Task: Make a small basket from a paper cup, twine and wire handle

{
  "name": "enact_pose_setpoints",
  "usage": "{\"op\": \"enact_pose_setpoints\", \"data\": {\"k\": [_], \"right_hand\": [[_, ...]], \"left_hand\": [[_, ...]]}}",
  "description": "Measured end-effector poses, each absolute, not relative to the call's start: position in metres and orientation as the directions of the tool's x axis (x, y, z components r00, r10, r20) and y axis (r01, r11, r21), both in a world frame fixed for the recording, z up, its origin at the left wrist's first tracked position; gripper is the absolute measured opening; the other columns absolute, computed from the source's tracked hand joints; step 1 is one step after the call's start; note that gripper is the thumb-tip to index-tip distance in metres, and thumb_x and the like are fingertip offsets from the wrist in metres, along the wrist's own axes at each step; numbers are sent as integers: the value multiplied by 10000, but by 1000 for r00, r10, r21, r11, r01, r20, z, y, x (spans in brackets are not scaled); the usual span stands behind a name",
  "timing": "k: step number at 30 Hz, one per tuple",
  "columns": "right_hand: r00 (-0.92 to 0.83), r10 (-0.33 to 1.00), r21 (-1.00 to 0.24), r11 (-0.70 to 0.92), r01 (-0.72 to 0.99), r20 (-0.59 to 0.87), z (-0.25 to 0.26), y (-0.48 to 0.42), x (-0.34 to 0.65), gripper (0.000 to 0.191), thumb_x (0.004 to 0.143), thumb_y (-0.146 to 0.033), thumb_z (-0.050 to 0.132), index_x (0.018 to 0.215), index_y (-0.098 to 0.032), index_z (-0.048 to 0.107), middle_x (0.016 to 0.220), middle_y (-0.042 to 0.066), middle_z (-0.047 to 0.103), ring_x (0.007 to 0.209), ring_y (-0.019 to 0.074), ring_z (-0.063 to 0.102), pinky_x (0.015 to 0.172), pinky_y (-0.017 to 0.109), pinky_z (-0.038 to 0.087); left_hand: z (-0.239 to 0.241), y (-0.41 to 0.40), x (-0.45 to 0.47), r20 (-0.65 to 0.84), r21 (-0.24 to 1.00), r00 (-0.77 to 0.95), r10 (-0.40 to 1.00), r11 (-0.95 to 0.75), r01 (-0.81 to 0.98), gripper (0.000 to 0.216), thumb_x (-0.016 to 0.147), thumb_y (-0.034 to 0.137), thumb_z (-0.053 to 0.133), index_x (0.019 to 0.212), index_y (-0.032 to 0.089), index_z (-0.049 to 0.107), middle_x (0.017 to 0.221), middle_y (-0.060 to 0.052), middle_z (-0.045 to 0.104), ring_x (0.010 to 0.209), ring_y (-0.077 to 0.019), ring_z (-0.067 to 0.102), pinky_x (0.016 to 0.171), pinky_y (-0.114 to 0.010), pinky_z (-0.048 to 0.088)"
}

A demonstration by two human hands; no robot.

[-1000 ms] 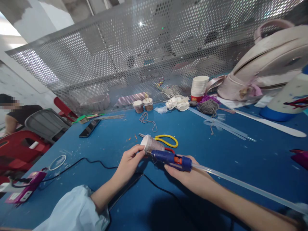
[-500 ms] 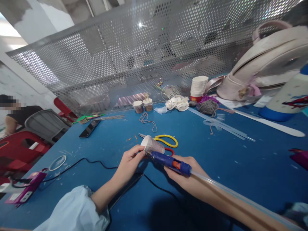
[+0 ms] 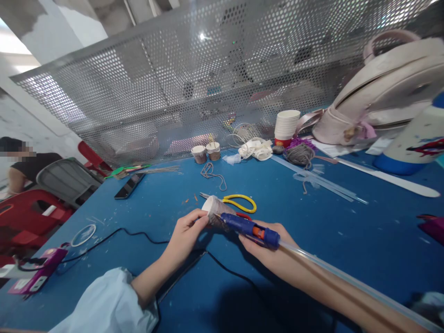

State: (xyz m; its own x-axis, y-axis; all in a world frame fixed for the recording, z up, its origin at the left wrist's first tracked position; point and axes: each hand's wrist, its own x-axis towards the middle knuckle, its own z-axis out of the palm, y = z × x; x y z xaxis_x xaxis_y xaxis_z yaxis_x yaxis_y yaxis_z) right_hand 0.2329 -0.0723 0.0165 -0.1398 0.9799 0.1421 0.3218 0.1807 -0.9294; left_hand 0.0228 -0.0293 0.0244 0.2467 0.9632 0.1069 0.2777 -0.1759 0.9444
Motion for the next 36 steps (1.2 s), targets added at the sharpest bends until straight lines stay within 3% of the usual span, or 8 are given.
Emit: {"op": "enact_pose_setpoints", "data": {"k": [12, 23, 36], "right_hand": [[-97, 993, -953, 97, 286, 72, 22, -74, 231, 248, 774, -357, 558, 605, -193, 478, 542, -46, 397, 516, 102, 330, 478, 241, 299], [-147, 988, -952, 79, 297, 36, 20, -74, 231, 226, 796, -352, 555, 644, -194, 499, 550, -41, 409, 512, 105, 340, 475, 242, 309], [-155, 977, -924, 192, 332, 147, 18, -74, 233, 243, 813, -313, 560, 616, -186, 497, 540, -44, 412, 510, 99, 338, 469, 227, 317]], "left_hand": [[16, -27, 20, 79, 983, 196, 977, -109, 148, 259, 872, 353, 562, 913, 154, 723, 839, -29, 680, 787, -162, 573, 739, -245, 457], [24, -30, 24, 64, 956, 221, 973, -124, 266, 251, 858, 338, 562, 886, 161, 737, 809, -25, 695, 767, -160, 588, 721, -232, 446], [25, -30, 24, 44, 973, 238, 970, -96, 208, 257, 843, 367, 585, 881, 154, 724, 855, -33, 677, 704, -147, 598, 700, -253, 485]]}}
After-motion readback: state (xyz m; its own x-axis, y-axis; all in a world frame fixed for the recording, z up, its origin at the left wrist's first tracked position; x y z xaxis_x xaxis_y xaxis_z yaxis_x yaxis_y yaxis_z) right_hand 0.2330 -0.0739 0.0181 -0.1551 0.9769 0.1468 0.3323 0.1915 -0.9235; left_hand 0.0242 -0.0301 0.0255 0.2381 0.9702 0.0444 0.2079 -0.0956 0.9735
